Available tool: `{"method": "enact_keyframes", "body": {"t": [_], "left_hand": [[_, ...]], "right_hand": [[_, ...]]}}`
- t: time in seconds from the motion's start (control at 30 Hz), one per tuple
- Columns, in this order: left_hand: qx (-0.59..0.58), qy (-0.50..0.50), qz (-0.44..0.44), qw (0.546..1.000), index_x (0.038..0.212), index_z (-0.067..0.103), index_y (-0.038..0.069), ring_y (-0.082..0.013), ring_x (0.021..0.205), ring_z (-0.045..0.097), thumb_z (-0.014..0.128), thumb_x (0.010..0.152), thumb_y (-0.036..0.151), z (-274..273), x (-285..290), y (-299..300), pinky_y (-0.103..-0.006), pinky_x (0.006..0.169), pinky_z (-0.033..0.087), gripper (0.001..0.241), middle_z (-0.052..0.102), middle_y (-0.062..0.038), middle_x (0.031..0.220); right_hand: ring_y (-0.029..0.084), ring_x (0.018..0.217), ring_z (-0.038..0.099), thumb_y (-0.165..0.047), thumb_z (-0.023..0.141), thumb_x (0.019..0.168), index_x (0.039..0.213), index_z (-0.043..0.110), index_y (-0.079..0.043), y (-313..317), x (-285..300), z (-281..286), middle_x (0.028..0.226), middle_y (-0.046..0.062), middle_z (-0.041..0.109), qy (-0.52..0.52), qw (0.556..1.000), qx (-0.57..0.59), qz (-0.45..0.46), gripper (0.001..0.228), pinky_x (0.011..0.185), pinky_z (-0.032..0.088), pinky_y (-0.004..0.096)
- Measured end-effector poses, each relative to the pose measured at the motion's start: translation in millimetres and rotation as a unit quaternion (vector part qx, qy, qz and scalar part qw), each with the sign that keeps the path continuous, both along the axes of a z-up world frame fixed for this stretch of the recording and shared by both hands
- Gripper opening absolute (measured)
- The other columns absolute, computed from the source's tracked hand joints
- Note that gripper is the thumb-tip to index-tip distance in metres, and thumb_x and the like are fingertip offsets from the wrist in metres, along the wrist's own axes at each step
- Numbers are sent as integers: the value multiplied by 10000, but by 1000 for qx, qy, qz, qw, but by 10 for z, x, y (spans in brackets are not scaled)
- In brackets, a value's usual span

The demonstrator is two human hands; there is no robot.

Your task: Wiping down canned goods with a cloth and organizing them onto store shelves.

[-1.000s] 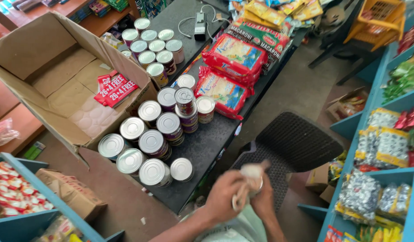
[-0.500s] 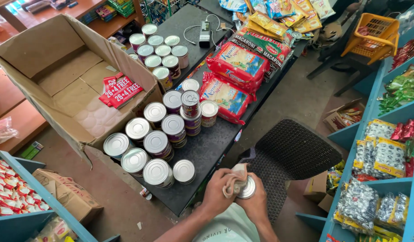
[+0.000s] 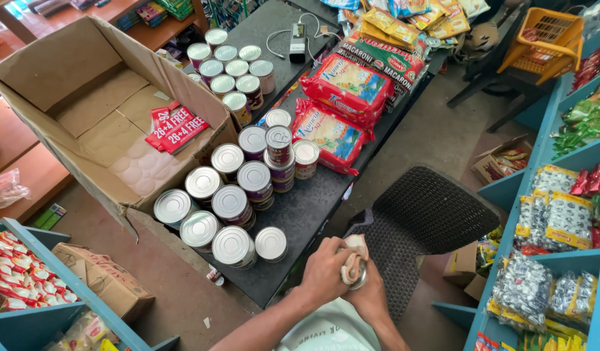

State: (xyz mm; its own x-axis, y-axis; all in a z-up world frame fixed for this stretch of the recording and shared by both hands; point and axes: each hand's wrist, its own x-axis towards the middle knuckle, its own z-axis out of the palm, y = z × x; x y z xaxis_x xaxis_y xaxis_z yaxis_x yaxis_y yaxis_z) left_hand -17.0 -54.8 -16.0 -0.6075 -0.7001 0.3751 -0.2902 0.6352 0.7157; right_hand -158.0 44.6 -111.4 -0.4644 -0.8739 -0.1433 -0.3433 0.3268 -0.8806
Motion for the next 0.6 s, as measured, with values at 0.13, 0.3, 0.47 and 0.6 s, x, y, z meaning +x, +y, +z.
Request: {"method": "enact_keyframes", "body": {"t": [0.13,0.3,0.47,0.6], "left_hand": [[47,-18,52,997,1019,767,127,-264,860,595,787,726,112,-232,26,-36,-371,687,519,295,603,-73,1036],[106,-35,74,991,992,774,148,-272,846,597,804,742,155,-400,93,76,-387,683,509,252,613,-58,1016],[52,-93,41,993,954,734,111,-322,842,554,719,802,175,-280,164,255,-434,662,494,166,571,-116,1000],[70,-70,-1,995,1029,770,118,-275,817,544,720,828,183,53,128,294,-382,647,490,217,566,-85,973]], "right_hand": [[232,1101,719,43,905,463,1353,610,-121,-66,-35,113,1282,48,700,19,999,6,-33,953,943,564,325],[247,1098,712,7,919,457,1338,619,-111,-36,-95,-89,1262,62,705,52,998,-15,-20,937,928,556,331],[231,1116,703,-74,972,521,1353,604,-103,-38,-88,-88,1303,62,684,64,997,28,-29,909,959,552,336],[247,1106,692,-106,837,694,1374,577,-108,-57,-62,74,1287,80,667,81,996,38,-4,728,945,549,364]]}}
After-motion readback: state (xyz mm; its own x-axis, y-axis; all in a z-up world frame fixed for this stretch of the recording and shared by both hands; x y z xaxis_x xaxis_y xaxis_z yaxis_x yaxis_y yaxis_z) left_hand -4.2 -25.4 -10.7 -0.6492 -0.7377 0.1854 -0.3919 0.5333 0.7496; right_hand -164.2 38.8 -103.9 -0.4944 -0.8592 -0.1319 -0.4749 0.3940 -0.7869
